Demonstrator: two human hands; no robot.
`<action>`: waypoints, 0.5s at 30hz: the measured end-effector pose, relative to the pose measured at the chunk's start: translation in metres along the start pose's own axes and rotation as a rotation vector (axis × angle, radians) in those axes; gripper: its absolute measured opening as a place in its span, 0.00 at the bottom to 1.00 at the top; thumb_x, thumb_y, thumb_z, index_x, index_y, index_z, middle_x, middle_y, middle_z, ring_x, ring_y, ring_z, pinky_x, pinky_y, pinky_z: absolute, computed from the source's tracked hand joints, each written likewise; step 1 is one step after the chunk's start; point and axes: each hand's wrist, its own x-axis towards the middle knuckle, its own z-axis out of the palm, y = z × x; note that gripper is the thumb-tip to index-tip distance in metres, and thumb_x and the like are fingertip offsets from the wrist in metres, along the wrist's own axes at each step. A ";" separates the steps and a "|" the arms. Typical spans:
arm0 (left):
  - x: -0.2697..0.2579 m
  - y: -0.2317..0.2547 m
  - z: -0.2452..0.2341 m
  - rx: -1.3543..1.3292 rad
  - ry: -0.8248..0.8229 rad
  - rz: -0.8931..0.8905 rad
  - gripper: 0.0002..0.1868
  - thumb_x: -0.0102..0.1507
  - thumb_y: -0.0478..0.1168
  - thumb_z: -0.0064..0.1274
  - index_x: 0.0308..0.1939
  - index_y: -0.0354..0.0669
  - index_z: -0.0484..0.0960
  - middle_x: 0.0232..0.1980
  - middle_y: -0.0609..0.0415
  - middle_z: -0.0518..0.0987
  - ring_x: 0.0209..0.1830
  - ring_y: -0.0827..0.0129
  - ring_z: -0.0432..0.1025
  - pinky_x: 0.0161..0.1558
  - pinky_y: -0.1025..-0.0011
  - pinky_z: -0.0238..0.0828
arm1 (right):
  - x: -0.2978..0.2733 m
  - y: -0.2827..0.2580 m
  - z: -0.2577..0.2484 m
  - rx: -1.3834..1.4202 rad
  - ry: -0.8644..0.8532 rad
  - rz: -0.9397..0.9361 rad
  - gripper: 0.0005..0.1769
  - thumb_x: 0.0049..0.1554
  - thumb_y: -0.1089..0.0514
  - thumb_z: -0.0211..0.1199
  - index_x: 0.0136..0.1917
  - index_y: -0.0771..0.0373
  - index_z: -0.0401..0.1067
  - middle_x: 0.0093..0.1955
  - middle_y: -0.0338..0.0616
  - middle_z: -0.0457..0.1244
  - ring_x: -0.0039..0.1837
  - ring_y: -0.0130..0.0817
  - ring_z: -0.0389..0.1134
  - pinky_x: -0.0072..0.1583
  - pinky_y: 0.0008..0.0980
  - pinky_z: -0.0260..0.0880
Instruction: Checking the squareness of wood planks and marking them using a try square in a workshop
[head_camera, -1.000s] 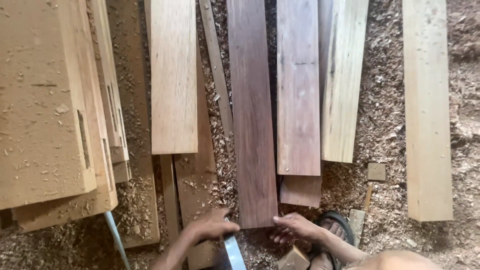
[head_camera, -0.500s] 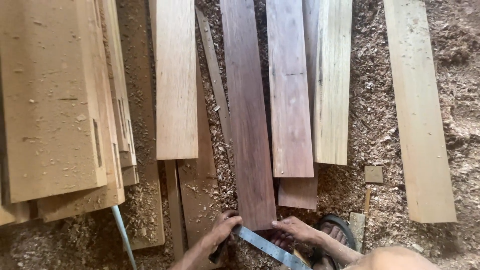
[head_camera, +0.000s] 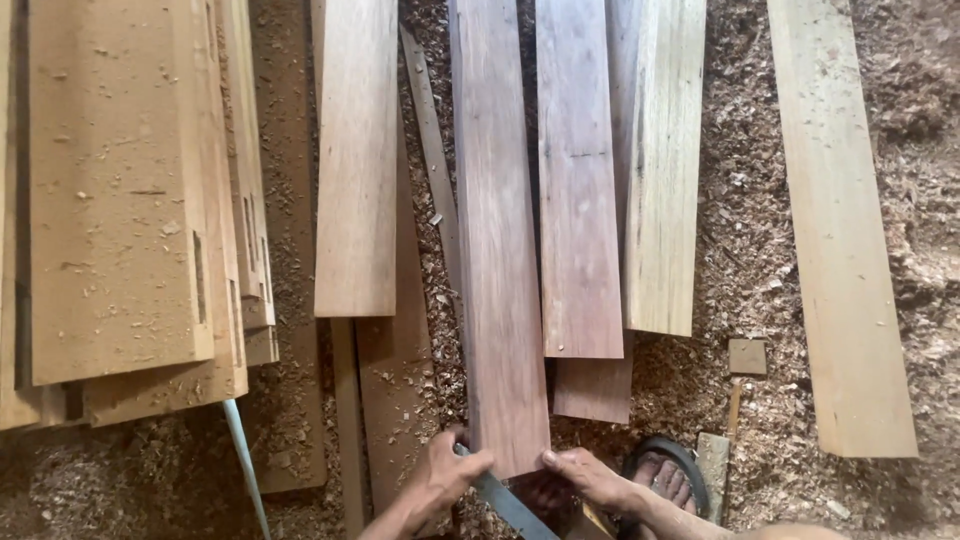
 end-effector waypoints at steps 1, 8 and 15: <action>-0.007 0.003 0.001 0.073 0.000 -0.017 0.23 0.53 0.49 0.58 0.52 0.51 0.77 0.42 0.62 0.82 0.35 0.75 0.74 0.37 0.76 0.77 | 0.003 0.011 -0.001 -0.033 0.000 -0.034 0.27 0.66 0.38 0.49 0.34 0.56 0.67 0.35 0.33 0.58 0.40 0.23 0.58 0.46 0.25 0.59; -0.047 0.040 0.019 0.359 -0.061 0.065 0.16 0.60 0.54 0.58 0.45 0.56 0.72 0.42 0.65 0.79 0.29 0.81 0.70 0.32 0.82 0.76 | -0.004 0.001 0.004 0.506 -0.071 0.187 0.38 0.56 0.37 0.54 0.52 0.78 0.77 0.45 0.64 0.72 0.43 0.46 0.75 0.50 0.39 0.79; -0.034 0.064 0.026 0.436 -0.101 0.251 0.07 0.59 0.48 0.51 0.36 0.53 0.74 0.27 0.68 0.72 0.19 0.83 0.60 0.21 0.83 0.65 | 0.007 0.004 0.010 0.419 0.019 0.263 0.16 0.67 0.53 0.48 0.45 0.63 0.70 0.36 0.41 0.59 0.35 0.31 0.60 0.38 0.29 0.61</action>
